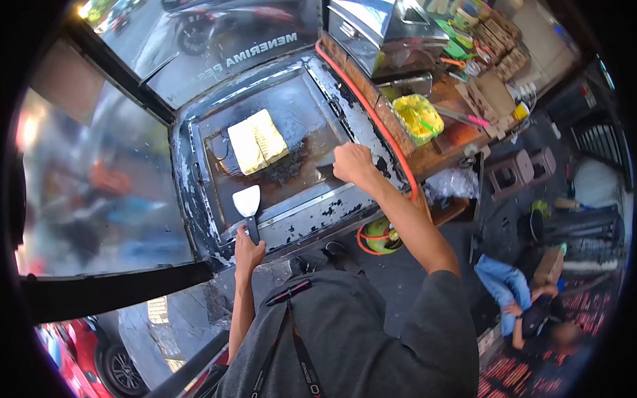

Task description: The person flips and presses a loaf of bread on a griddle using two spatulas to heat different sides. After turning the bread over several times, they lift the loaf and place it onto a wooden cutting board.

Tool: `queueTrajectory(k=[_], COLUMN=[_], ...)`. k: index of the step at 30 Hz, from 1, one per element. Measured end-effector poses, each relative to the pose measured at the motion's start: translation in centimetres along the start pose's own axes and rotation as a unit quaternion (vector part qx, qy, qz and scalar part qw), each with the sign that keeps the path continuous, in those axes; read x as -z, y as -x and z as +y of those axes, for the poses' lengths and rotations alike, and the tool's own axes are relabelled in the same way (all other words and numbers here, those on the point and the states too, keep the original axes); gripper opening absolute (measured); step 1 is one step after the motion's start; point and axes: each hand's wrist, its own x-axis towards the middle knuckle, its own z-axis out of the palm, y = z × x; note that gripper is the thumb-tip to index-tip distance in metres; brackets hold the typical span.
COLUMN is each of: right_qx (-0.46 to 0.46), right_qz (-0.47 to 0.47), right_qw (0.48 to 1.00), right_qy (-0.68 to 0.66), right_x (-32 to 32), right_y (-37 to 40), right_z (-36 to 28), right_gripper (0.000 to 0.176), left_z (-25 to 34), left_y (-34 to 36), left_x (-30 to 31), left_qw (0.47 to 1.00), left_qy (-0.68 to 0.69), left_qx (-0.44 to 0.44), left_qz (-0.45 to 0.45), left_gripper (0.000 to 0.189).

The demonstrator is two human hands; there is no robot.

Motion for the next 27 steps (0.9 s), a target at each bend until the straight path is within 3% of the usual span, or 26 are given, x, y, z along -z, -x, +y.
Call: queueTrajectory(k=[2,3,6,10,13,16,20,27], right_qx=[-0.032,-0.031,-0.062,-0.03,-0.084,-0.096,-0.088,-0.085], right_qz=[0.021,0.028,-0.038,-0.101,-0.331,-0.187,-0.01,0.066], right_qw=[0.998,0.999,0.996,0.987,0.928,0.966,0.996,0.994], right_qy=[0.052,-0.024,0.05,0.119,0.146,0.15,0.03,0.014], right_x=[0.3,-2.6,-0.6,1.5,6.1,5.4,3.6,-6.8], right_y=[0.5,-0.9,2.0,3.4,3.4,6.7,9.1,3.4], right_z=[0.8,-7.4,-6.6,-6.1,-4.9,-2.9,-3.9,-5.2], right_gripper=[0.017,0.017,0.019,0.017,0.017,0.017,0.02,0.025], left_z=[0.3,-5.0,-5.2,-6.1,-6.6,-6.5,-7.9,-9.5], left_y=[0.1,-1.1,0.6,1.2,2.0,3.0,3.6,2.5], left_x=[-2.1,7.0,4.5,5.8,6.8,8.3,7.6,5.5], left_qw=[0.998,0.997,0.995,0.994,0.996,0.998,0.995,0.976], left_qy=[0.038,-0.035,0.034,0.072,0.053,0.059,0.1,0.217], left_qx=[-0.05,-0.062,-0.087,-0.08,-0.075,-0.018,0.004,0.024], left_qz=[0.003,0.026,0.017,0.004,0.008,-0.012,0.019,-0.002], left_gripper=[0.059,0.059,0.057,0.054,0.054,0.052,0.048,0.041])
